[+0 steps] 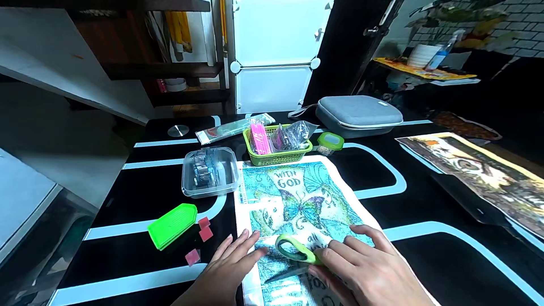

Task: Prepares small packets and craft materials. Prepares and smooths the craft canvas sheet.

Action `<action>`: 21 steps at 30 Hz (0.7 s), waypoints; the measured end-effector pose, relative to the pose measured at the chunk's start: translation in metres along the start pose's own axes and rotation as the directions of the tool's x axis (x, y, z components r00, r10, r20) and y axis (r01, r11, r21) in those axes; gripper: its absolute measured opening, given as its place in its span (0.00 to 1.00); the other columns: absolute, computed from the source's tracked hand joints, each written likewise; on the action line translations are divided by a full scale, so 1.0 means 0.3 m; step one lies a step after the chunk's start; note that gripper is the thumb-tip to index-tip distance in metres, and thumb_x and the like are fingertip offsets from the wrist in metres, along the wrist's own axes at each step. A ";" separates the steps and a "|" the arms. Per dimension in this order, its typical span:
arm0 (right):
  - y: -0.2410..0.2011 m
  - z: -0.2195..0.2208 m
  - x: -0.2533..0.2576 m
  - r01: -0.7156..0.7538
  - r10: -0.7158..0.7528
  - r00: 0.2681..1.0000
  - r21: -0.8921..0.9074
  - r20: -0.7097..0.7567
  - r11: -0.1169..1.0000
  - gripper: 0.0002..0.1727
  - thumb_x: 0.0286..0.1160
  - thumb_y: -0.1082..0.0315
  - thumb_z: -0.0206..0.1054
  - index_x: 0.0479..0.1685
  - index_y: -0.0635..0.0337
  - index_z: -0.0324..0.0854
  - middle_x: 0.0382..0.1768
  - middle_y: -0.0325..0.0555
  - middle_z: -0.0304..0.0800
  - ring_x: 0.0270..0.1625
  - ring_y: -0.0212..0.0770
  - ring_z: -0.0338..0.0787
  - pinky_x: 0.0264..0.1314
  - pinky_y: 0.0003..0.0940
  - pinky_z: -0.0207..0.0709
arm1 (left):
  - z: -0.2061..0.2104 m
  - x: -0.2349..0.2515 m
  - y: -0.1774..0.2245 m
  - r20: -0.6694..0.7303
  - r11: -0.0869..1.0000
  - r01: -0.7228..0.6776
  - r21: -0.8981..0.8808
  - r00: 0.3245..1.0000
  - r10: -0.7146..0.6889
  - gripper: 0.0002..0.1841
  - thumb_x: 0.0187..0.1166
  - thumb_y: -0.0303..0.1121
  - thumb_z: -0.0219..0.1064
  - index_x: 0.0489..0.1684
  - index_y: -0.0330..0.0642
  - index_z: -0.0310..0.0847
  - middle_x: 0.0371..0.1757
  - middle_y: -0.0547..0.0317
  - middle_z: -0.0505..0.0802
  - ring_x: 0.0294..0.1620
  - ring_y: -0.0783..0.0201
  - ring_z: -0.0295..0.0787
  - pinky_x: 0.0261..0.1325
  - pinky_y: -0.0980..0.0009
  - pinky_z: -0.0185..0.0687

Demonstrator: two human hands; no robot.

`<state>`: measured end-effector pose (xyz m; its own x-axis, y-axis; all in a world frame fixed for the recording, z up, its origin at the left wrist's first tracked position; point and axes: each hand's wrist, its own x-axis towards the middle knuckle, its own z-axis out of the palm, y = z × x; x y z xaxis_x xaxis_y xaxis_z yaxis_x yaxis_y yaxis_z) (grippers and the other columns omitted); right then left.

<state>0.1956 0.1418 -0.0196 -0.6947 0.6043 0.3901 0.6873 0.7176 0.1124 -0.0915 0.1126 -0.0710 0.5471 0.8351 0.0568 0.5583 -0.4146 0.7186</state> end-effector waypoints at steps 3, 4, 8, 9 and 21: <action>-0.002 -0.002 0.000 -0.006 0.006 1.000 -0.006 0.014 1.000 0.21 0.88 0.48 0.57 0.31 0.50 0.84 0.19 0.38 0.81 0.24 0.44 0.82 0.63 0.52 0.74 | 0.021 0.005 -0.012 -0.037 0.995 0.002 0.095 0.999 0.002 0.30 0.83 0.51 0.63 0.80 0.46 0.76 0.91 0.50 0.68 0.94 0.47 0.54 0.90 0.37 0.43; -0.003 -0.004 0.001 -0.008 0.008 1.000 -0.006 0.018 1.000 0.21 0.88 0.48 0.57 0.31 0.50 0.85 0.20 0.39 0.82 0.24 0.44 0.82 0.64 0.52 0.74 | 0.027 0.007 -0.013 -0.044 0.992 -0.003 0.125 0.999 0.009 0.28 0.84 0.49 0.61 0.80 0.46 0.76 0.90 0.50 0.69 0.94 0.47 0.55 0.90 0.37 0.44; -0.005 -0.009 0.005 -0.007 0.008 1.000 -0.010 0.020 1.000 0.21 0.87 0.49 0.58 0.31 0.51 0.84 0.19 0.39 0.80 0.23 0.44 0.82 0.63 0.51 0.74 | 0.034 0.007 -0.009 -0.065 0.989 -0.004 0.149 0.998 0.013 0.26 0.85 0.46 0.60 0.80 0.46 0.76 0.90 0.50 0.70 0.93 0.47 0.56 0.89 0.37 0.47; -0.005 -0.009 0.007 -0.007 0.007 1.000 -0.012 0.020 1.000 0.21 0.87 0.49 0.58 0.31 0.50 0.84 0.19 0.38 0.80 0.23 0.44 0.81 0.64 0.51 0.74 | 0.034 0.007 -0.008 -0.076 0.989 0.002 0.145 0.997 0.010 0.26 0.85 0.45 0.61 0.80 0.46 0.77 0.89 0.50 0.70 0.93 0.47 0.57 0.89 0.37 0.47; -0.009 -0.019 0.016 -0.009 0.009 0.998 -0.008 0.057 1.000 0.19 0.86 0.50 0.59 0.30 0.51 0.85 0.18 0.38 0.80 0.23 0.44 0.82 0.63 0.50 0.75 | 0.050 0.005 -0.002 -0.160 0.987 0.024 0.157 0.987 0.001 0.20 0.87 0.40 0.57 0.74 0.48 0.83 0.85 0.51 0.77 0.90 0.45 0.64 0.87 0.37 0.53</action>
<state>0.1915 0.1409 -0.0127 -0.6992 0.6296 0.3385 0.6951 0.7094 0.1162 -0.0815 0.1086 -0.0817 0.4409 0.8818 0.1676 0.6628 -0.4458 0.6016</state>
